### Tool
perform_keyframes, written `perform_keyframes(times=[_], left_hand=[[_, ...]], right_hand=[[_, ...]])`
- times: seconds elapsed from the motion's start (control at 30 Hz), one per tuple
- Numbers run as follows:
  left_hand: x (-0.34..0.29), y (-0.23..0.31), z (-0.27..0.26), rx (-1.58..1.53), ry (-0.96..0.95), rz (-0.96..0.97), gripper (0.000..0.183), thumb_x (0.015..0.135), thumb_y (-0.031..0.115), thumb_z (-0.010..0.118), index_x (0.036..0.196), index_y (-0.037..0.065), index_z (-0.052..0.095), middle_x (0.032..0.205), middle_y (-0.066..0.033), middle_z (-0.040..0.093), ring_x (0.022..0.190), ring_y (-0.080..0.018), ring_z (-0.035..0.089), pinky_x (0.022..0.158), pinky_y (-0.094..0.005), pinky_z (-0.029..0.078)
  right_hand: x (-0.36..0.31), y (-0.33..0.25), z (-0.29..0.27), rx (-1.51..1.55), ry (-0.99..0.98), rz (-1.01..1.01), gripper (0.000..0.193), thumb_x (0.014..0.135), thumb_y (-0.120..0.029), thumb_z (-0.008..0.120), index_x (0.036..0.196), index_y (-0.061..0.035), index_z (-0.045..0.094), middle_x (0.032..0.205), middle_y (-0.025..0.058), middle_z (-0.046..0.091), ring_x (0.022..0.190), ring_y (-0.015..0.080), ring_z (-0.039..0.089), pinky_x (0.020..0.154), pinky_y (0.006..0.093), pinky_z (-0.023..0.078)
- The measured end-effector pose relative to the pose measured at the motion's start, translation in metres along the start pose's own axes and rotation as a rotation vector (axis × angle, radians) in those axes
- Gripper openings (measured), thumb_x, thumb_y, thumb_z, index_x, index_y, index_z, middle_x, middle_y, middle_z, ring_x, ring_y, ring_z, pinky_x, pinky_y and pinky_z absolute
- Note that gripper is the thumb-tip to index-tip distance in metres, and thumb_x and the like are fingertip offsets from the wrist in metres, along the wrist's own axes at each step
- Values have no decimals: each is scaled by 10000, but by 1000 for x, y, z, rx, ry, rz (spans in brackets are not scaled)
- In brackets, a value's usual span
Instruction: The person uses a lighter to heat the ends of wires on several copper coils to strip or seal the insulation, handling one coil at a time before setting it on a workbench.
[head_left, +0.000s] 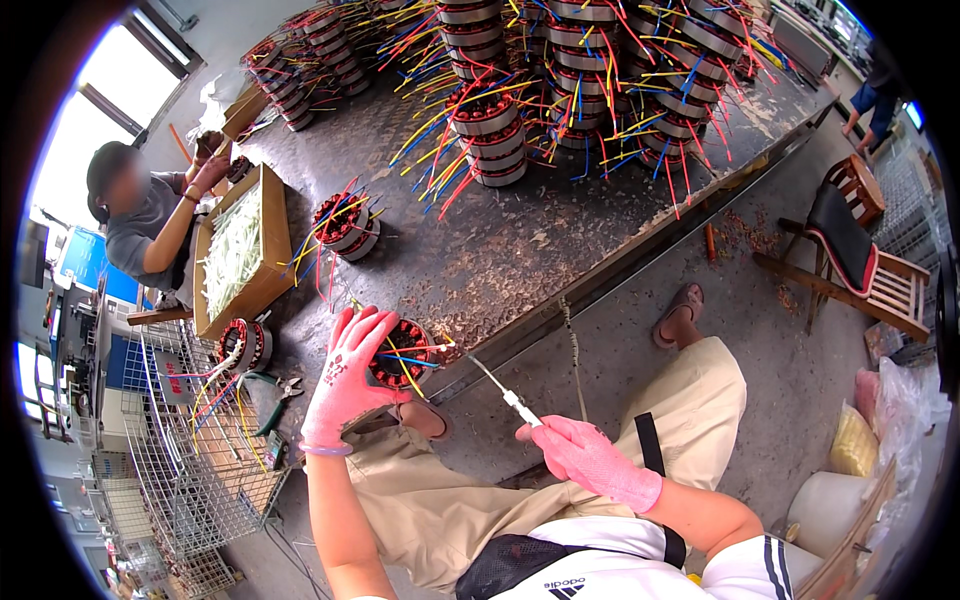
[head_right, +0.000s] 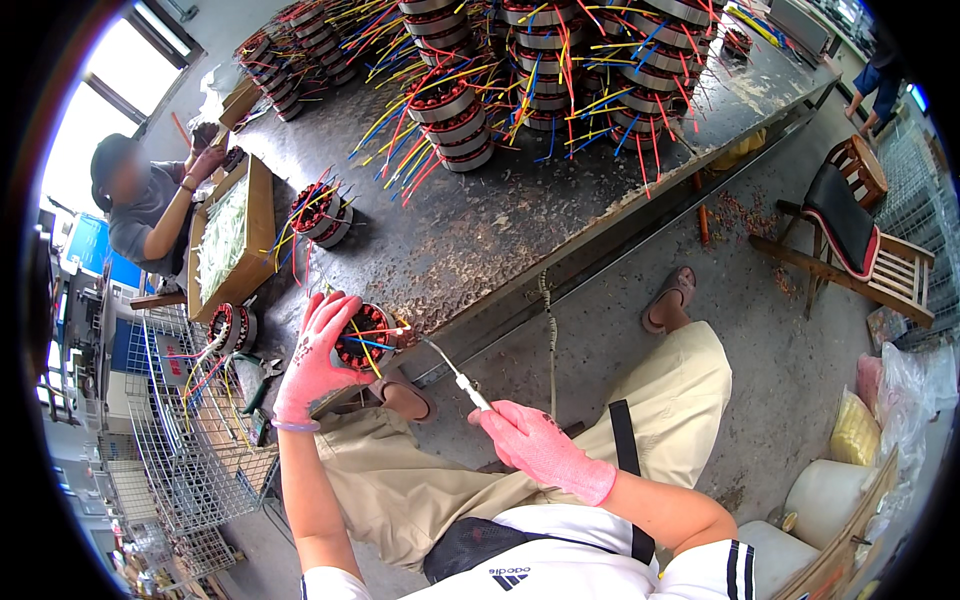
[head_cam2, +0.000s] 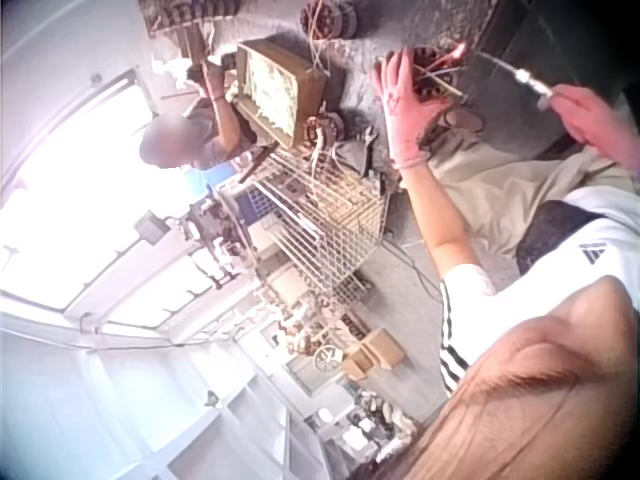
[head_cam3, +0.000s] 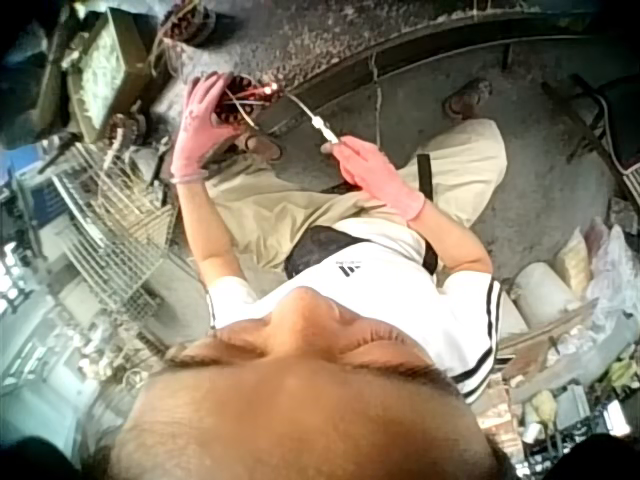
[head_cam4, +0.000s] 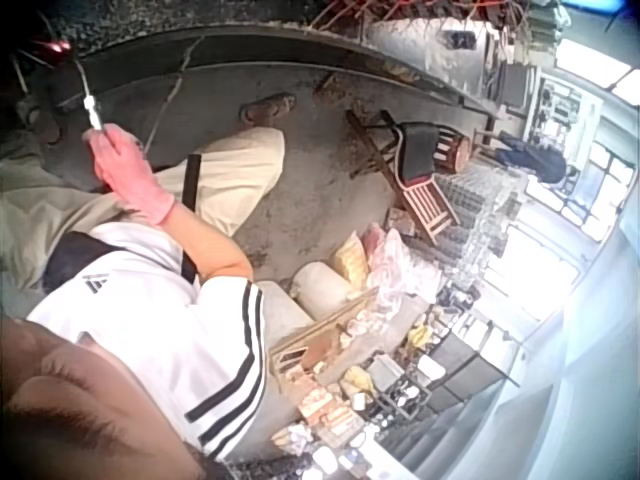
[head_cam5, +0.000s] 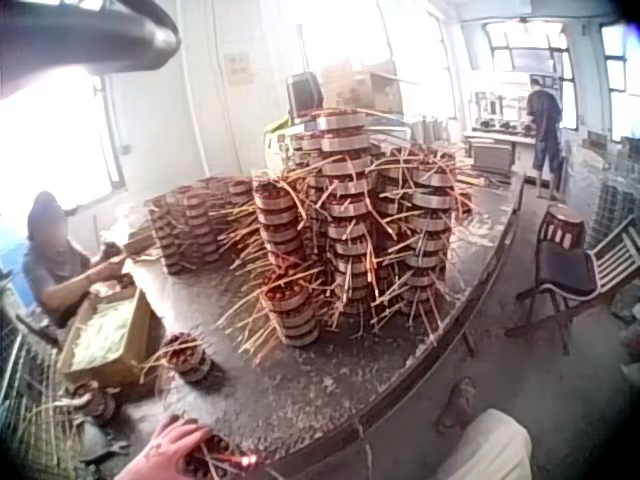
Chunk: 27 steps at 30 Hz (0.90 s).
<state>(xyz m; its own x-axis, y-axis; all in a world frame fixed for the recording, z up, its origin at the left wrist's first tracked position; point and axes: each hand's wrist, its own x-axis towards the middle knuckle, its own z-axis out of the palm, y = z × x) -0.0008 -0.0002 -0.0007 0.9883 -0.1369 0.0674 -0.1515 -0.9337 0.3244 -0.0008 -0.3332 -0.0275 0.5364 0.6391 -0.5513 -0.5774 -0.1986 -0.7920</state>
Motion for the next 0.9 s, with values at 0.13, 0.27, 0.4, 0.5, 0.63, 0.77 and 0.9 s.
perform_keyframes(times=[0.13,0.27,0.4,0.5,0.63,0.77,0.9], left_hand=[[0,0,0,-9,1,3,1022,470,237,902,1405,107,512,1411,-110,510,1405,-356,360,1195,-497,263],[0,0,-1,-6,5,-6,1013,474,222,900,1403,107,514,1410,-112,510,1403,-359,362,1195,-498,263],[0,2,0,-2,2,-3,1007,480,226,897,1401,96,514,1405,-117,514,1399,-347,373,1200,-491,257],[0,3,1,-5,19,11,1004,480,234,896,1396,79,513,1390,-121,528,1390,-328,393,1204,-484,250],[0,2,4,-30,58,29,993,473,252,896,1370,49,522,1332,-131,565,1348,-313,447,1207,-485,240],[-2,-4,6,-99,92,58,996,453,300,899,1339,30,534,1257,-144,596,1284,-321,503,1205,-504,230],[2,25,-18,-153,128,128,1031,435,421,915,1311,8,562,1247,-140,608,1273,-323,518,1204,-521,208]], right_hand=[[1,1,0,25,-8,1,317,1024,-317,495,1122,-59,651,625,-3,476,545,78,447,515,263,369],[0,-1,1,22,-11,1,311,1026,-306,491,1120,-56,650,633,-3,478,550,77,448,514,263,368],[0,3,-1,11,0,-18,306,1027,-290,489,1124,-48,649,637,-7,478,552,73,444,508,261,362],[-2,4,-1,56,16,-2,311,1030,-283,488,1134,-40,652,632,-18,467,546,67,429,501,254,348],[-7,3,-5,105,30,21,323,1035,-280,487,1159,-34,655,612,-31,447,531,53,396,480,241,306],[-18,3,-14,128,71,-92,336,1040,-278,488,1197,-27,647,593,-31,448,512,41,377,456,237,268],[-42,-13,-36,196,162,-195,346,1044,-262,478,1211,4,624,590,-39,463,506,46,377,450,231,257]])
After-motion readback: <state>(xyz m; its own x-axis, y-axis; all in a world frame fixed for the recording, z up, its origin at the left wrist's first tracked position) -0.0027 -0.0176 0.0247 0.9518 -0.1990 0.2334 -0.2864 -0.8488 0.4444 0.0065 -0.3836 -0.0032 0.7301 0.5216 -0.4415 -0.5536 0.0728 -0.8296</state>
